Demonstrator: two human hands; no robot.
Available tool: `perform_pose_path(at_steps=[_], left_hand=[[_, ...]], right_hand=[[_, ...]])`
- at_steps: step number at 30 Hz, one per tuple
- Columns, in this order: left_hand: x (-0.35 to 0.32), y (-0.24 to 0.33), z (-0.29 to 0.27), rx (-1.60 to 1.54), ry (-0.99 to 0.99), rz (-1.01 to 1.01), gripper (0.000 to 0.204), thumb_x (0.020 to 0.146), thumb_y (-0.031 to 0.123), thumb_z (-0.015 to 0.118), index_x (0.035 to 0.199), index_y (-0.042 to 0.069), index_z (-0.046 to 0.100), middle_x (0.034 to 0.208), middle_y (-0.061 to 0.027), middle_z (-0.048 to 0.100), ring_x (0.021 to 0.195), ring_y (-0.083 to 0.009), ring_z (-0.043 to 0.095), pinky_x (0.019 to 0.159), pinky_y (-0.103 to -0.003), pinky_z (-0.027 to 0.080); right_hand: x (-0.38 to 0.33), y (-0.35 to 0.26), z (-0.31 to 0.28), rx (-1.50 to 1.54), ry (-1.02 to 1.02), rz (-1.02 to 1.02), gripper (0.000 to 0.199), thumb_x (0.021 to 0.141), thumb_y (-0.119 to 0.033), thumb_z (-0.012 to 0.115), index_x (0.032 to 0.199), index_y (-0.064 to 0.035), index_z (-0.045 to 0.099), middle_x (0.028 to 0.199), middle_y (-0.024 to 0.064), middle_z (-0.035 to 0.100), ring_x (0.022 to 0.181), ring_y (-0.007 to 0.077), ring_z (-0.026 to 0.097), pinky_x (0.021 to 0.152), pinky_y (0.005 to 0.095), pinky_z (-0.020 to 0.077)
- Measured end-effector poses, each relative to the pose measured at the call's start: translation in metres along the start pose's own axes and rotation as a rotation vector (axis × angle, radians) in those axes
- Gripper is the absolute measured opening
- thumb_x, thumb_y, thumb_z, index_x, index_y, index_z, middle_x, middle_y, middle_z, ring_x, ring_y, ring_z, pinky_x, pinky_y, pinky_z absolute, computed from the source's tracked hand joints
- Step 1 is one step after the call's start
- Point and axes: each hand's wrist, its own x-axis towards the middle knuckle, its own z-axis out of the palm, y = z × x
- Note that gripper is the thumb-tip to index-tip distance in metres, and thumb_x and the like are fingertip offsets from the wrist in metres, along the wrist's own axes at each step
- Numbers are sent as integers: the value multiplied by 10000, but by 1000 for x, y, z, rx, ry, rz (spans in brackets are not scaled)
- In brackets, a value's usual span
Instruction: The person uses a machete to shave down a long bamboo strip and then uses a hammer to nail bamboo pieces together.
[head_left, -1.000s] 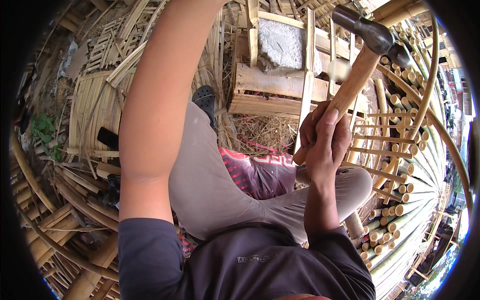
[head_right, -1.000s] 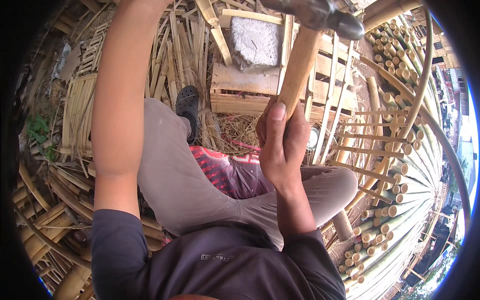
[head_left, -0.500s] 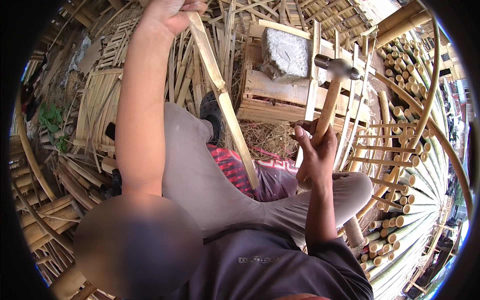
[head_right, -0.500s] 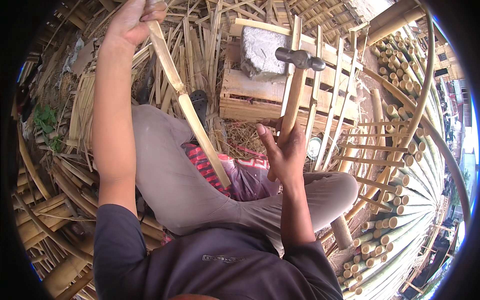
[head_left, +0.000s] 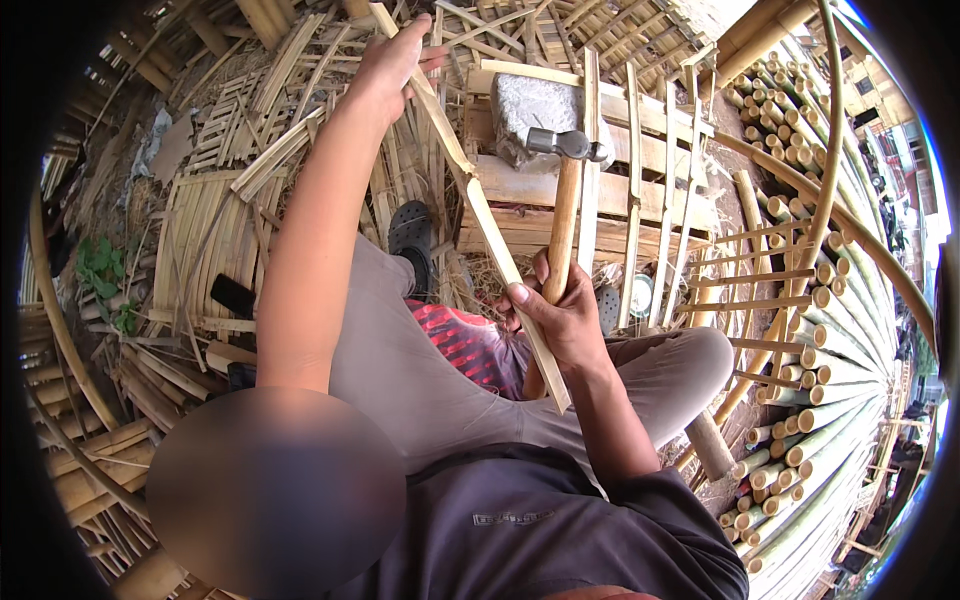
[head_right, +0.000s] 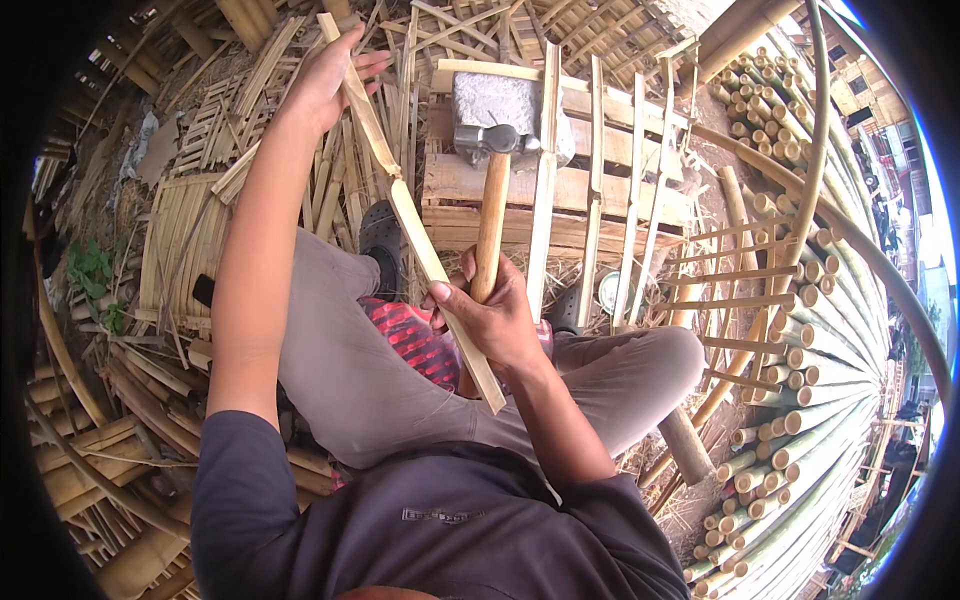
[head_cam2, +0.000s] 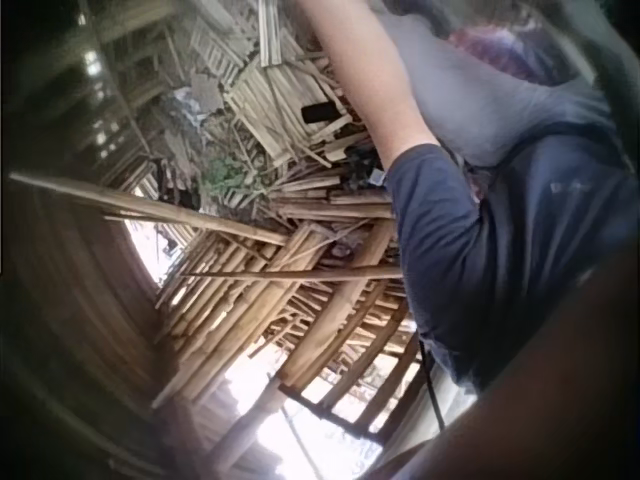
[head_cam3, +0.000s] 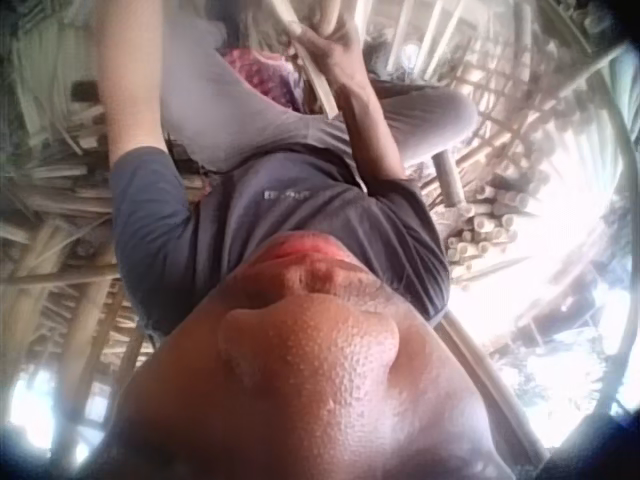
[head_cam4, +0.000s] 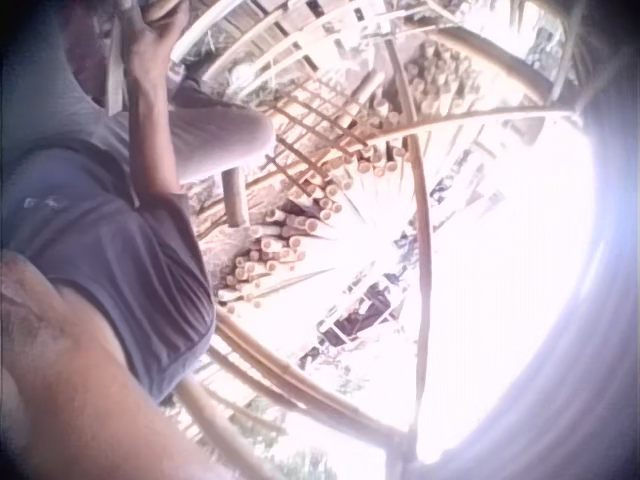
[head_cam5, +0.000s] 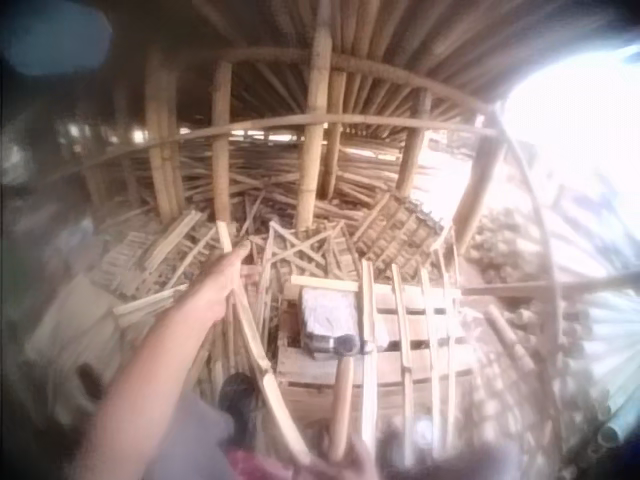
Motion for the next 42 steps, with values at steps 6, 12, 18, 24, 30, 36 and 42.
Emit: perform_pose_path(at_steps=[6, 12, 18, 24, 30, 36, 42], left_hand=[[-141, -3, 29, 450, -33, 1162, 903, 929, 712, 429, 1471, -8, 376, 1451, -230, 480, 1334, -387, 460, 1107, -514, 353], [-231, -55, 30, 646, -316, 1351, 877, 826, 758, 564, 1389, 93, 470, 1350, -166, 587, 1294, -369, 509, 1129, -571, 307], [-219, -42, 54, 303, -278, 1332, 446, 1034, 358, 493, 1352, 47, 457, 1188, -211, 657, 1175, -400, 606, 1121, -595, 332], [-206, 0, 56, 24, -113, 1282, 482, 1080, 378, 318, 1278, -50, 418, 996, -191, 646, 986, -352, 658, 1016, -604, 467], [-185, 42, 49, -485, 162, 1040, 340, 1079, 362, 376, 1158, 38, 440, 819, -70, 512, 741, -205, 528, 884, -552, 560], [-157, 101, 52, -360, 185, 1028, 262, 1041, 303, 496, 962, 55, 469, 720, -9, 413, 653, -122, 403, 625, -358, 427], [-134, 158, 76, -226, 232, 1112, 204, 1012, 216, 537, 890, 60, 493, 699, -5, 444, 582, -97, 387, 509, -266, 336]], right_hand=[[15, -51, 10, 118, 115, -57, 302, 920, -80, 715, 1011, -109, 429, 845, 84, 622, 726, 150, 670, 579, 254, 563], [35, -62, 30, 179, 153, -197, 221, 923, -95, 721, 963, -76, 505, 830, 12, 583, 721, 112, 610, 653, 282, 532], [36, -77, 44, 244, 143, -166, 228, 932, -132, 717, 1025, -80, 516, 834, -21, 551, 672, 77, 558, 574, 245, 510], [36, -95, 36, -4, 44, -102, 286, 1013, -258, 595, 1054, 1, 481, 942, 190, 691, 825, 255, 745, 556, 309, 616], [5, -97, 9, -161, 89, -92, 259, 1005, -293, 612, 1011, -74, 474, 822, 103, 673, 676, 159, 692, 531, 286, 591], [-24, -99, -21, -368, 169, -105, 242, 1024, -273, 587, 910, -86, 484, 599, -38, 455, 459, 46, 415, 400, 229, 398], [-51, -100, -62, -626, 188, -86, 342, 1071, -336, 467, 850, -76, 491, 555, -42, 445, 439, 47, 392, 409, 233, 322]])
